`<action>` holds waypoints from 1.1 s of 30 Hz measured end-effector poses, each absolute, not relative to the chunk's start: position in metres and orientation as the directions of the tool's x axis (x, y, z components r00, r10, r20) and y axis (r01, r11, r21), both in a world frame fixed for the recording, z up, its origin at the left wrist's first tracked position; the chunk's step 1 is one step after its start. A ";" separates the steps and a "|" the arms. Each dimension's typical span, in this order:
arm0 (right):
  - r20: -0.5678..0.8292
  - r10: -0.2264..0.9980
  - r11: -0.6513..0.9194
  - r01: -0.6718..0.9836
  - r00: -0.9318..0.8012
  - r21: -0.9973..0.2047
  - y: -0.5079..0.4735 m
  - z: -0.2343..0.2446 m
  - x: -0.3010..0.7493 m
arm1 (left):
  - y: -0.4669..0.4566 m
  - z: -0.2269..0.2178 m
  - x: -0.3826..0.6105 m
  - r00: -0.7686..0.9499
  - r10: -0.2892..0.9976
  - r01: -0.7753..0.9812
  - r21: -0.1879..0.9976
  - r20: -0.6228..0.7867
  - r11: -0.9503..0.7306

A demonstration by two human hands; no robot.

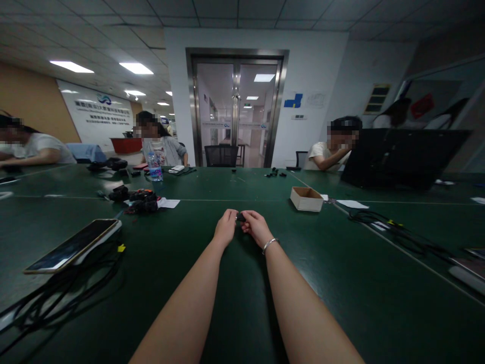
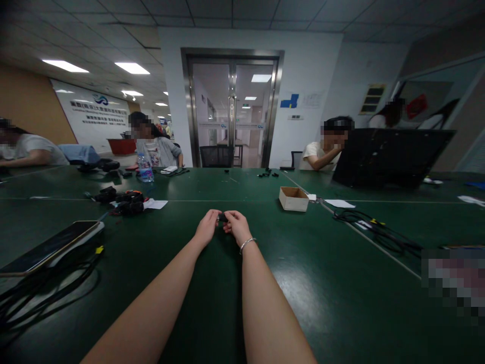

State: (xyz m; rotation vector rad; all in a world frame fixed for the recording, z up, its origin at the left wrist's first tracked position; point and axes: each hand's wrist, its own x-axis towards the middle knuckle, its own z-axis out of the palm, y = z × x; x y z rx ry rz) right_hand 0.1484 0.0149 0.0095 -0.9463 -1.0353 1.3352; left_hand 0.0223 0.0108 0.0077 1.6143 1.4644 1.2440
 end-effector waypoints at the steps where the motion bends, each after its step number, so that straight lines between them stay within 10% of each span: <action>1: 0.044 0.998 0.033 -0.287 -0.034 -0.958 0.015 0.009 0.149 | 0.011 0.007 0.022 -0.048 0.972 0.397 0.898 0.228 -0.191; 33: 0.032 0.999 0.024 -0.265 -0.029 -0.964 0.013 0.011 0.149 | 0.012 0.005 0.023 -0.047 0.966 0.357 0.907 0.255 -0.222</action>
